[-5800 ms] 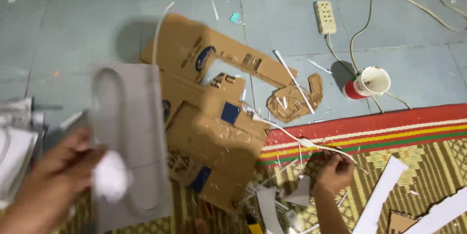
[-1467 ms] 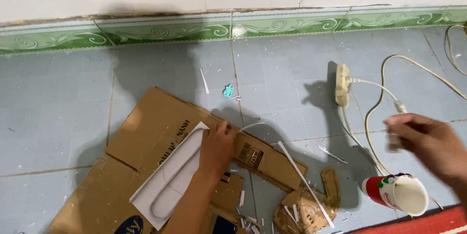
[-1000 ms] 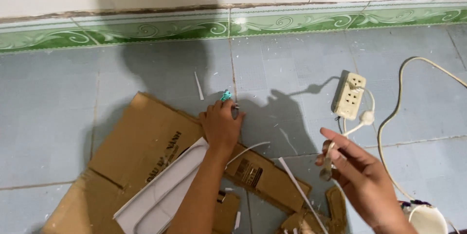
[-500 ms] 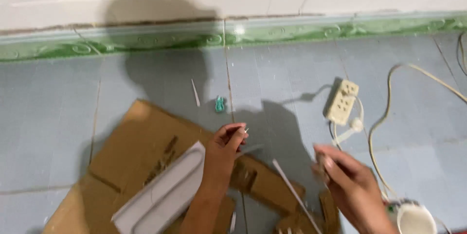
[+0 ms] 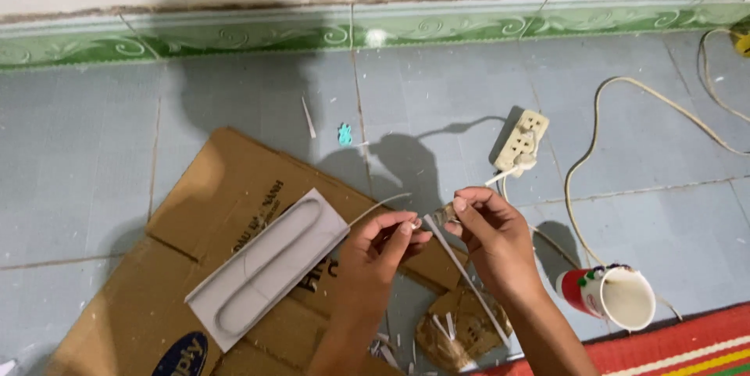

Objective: The person sits on the floor and trims the edge of a white plastic lamp housing with a utility knife, brushing away trimmings. They then lift and turn over the housing, plug a power strip cord into a wall outlet strip, and twist the lamp's wire connector to join the wires.

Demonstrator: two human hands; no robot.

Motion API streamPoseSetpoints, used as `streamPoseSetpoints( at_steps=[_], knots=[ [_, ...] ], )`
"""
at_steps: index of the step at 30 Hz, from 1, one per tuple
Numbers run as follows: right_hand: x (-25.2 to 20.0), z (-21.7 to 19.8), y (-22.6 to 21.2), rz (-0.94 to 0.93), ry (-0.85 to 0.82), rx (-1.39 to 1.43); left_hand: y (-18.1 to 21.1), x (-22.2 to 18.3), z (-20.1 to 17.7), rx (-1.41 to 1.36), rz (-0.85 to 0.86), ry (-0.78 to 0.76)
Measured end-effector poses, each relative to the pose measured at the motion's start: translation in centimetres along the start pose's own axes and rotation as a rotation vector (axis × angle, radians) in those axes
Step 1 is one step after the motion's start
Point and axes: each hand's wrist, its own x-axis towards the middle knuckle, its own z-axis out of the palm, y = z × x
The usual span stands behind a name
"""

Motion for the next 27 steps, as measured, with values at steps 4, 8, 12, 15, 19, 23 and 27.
streamPoseSetpoints(
  at_steps=[4, 8, 12, 15, 19, 23, 27],
  knots=[
    [-0.6, 0.9, 0.6, -0.026, 0.010, 0.001, 0.6, -0.9, 0.3, 0.074, 0.030, 0.045],
    [-1.4, 1.7, 1.6, -0.064, 0.090, -0.027, 0.1, -1.1, 0.2, 0.051, 0.069, 0.083],
    [-1.9, 2.5, 1.9, -0.028, 0.187, -0.061, 0.1, -1.4, 0.1, 0.106, -0.020, 0.127],
    [-1.4, 2.1, 2.0, -0.087, 0.199, -0.169, 0.4, -1.3, 0.4, 0.014, -0.015, 0.152],
    [-1.7, 2.0, 2.2, -0.170, 0.134, -0.163, 0.5, -1.6, 0.4, 0.127, -0.048, 0.179],
    [-2.0, 2.3, 1.9, -0.127, 0.157, -0.220, 0.3, -1.6, 0.4, 0.086, -0.045, 0.193],
    [-1.7, 1.8, 2.5, -0.131, 0.152, -0.173, -0.2, -1.4, 0.4, 0.099, -0.083, 0.233]
  ],
)
